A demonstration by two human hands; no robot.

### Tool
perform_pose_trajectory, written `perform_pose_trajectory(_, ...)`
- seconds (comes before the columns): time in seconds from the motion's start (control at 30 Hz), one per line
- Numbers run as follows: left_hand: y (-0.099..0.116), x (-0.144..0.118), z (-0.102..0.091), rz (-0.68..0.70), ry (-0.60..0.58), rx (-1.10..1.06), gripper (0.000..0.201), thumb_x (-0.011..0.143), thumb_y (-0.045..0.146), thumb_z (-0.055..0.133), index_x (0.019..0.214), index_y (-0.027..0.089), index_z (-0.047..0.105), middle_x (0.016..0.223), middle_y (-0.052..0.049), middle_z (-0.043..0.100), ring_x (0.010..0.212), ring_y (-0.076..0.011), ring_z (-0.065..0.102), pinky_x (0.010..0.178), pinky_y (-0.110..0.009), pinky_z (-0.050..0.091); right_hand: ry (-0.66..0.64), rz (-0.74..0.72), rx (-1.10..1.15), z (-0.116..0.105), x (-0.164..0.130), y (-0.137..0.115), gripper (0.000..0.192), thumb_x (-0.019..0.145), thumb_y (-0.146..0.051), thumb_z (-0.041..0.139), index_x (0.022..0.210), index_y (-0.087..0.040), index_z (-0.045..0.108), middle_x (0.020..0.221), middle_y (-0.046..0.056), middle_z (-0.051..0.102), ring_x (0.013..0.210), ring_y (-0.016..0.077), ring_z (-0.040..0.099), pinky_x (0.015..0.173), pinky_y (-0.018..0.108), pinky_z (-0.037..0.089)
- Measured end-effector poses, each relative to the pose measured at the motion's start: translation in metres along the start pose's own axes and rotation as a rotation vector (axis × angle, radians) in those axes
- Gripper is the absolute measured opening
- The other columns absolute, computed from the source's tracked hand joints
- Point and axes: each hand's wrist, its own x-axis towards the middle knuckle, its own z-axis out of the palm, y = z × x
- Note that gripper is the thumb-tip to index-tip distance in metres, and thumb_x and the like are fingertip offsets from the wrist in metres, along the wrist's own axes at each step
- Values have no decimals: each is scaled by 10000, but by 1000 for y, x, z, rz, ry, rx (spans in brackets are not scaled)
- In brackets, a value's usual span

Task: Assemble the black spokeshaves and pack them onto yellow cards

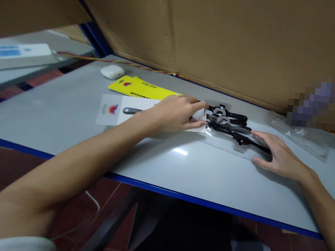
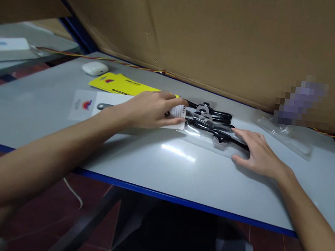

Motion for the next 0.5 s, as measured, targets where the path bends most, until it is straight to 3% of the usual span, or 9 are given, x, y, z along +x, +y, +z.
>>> perform_pose_trajectory(0.27, 4, 1, 3, 115, -151, -145, 651, 1027, 625, 350, 1455, 185, 568, 1272, -175, 717, 1072, -335, 708, 901, -427, 533, -65, 50, -42, 3, 2, 8, 803, 969, -655, 595, 1649, -277, 399, 1626, 139, 536, 1437, 447, 528, 1161, 666, 425)
perform_pose_trajectory(0.5, 8, -2, 2, 111, -173, -185, 696, 1019, 649, 351, 1469, 171, 582, 1258, -186, 735, 1044, -345, 718, 888, -441, 527, -48, 90, -51, 0, 4, 10, 937, 884, -824, 589, 1608, -244, 463, 1318, 178, 662, 1179, 419, 628, 1042, 632, 497)
